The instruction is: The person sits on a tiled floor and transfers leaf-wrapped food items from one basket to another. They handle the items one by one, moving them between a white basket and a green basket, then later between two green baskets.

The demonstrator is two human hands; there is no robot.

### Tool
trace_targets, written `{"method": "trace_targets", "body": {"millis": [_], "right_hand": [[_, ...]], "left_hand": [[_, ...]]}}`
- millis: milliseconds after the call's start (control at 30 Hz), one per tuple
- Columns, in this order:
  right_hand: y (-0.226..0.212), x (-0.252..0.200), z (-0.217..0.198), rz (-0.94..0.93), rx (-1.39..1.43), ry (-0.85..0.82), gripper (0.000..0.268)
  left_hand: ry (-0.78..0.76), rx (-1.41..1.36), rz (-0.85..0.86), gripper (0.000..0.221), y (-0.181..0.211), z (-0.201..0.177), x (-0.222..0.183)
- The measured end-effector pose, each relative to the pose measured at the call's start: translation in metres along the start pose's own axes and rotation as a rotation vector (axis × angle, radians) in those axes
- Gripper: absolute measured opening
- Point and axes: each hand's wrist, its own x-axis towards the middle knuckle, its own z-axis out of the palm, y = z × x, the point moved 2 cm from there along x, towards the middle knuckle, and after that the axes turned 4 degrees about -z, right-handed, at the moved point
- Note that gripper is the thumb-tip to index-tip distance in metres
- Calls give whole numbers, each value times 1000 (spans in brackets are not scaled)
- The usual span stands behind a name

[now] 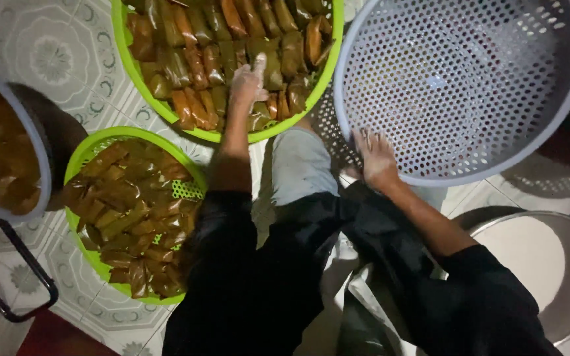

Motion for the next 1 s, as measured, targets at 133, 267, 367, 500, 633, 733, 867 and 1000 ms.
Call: {"method": "trace_targets", "body": {"millis": [133, 267, 367, 500, 633, 733, 867, 1000], "right_hand": [[44, -16, 55, -32, -414, 193, 75], [60, 8, 48, -92, -403, 512, 59], [53, 10, 2, -56, -735, 653, 63], [79, 13, -20, 32, -574, 547, 91], [130, 24, 12, -17, -644, 632, 87], [150, 27, 28, -35, -563, 684, 64], [127, 15, 1, -109, -608, 770, 54], [120, -15, -6, -153, -532, 734, 56]], "left_hand": [[407, -553, -266, 59, 66, -81, -124], [459, -878, -203, 61, 70, -89, -234], [306, -1946, 218, 52, 5, -22, -262], [391, -2022, 107, 40, -13, -3, -350], [411, -1781, -140, 49, 18, -58, -405], [359, -2006, -235, 46, 9, -23, -390], [383, -1915, -87, 45, -20, 0, -375], [388, -1848, 18, 44, -50, 2, -366]]}}
